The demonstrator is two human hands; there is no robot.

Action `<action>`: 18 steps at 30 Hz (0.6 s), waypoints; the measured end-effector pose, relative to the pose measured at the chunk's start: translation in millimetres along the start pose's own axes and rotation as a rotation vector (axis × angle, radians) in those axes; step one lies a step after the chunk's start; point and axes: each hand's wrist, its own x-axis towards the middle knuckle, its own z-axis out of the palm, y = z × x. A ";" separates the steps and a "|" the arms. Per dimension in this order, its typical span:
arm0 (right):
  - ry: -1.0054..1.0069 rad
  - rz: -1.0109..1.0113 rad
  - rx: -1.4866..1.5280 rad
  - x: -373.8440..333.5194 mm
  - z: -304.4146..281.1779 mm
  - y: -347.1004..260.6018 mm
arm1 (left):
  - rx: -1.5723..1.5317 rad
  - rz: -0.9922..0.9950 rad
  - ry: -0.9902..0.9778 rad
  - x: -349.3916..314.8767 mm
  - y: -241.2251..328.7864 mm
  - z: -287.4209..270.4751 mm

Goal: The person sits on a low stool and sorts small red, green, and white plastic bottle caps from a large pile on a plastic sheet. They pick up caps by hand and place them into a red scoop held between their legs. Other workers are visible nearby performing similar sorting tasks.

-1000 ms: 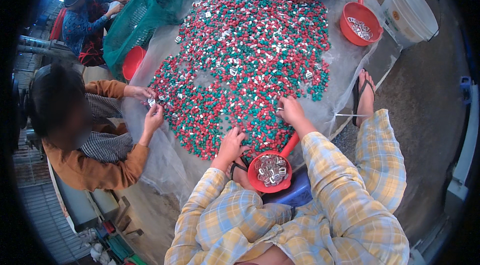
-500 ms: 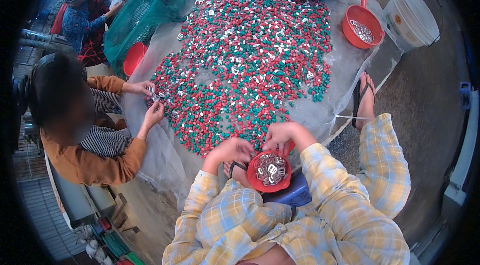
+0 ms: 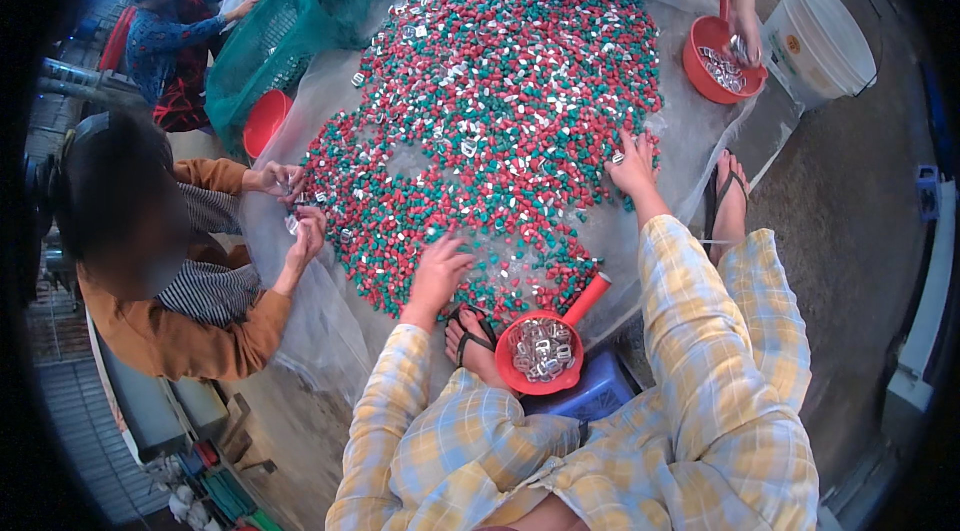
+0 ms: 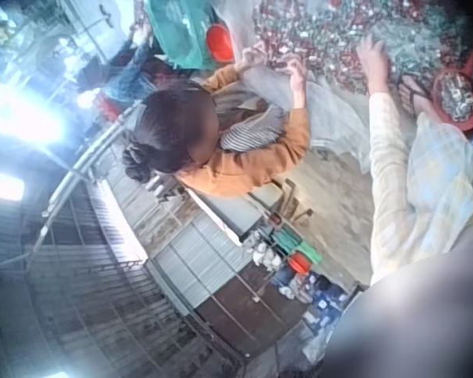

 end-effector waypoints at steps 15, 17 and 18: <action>-0.947 -0.592 0.168 -128.7 58.9 -82.3 | 0.249 -0.469 0.022 3.2 -32.8 -29.7; -0.823 -0.604 0.334 -115.4 51.0 -87.9 | 0.178 -0.428 0.111 5.6 -23.1 -39.7; -0.632 -0.589 0.355 -104.6 47.7 -83.2 | 0.139 -0.408 0.154 8.4 -16.0 -42.9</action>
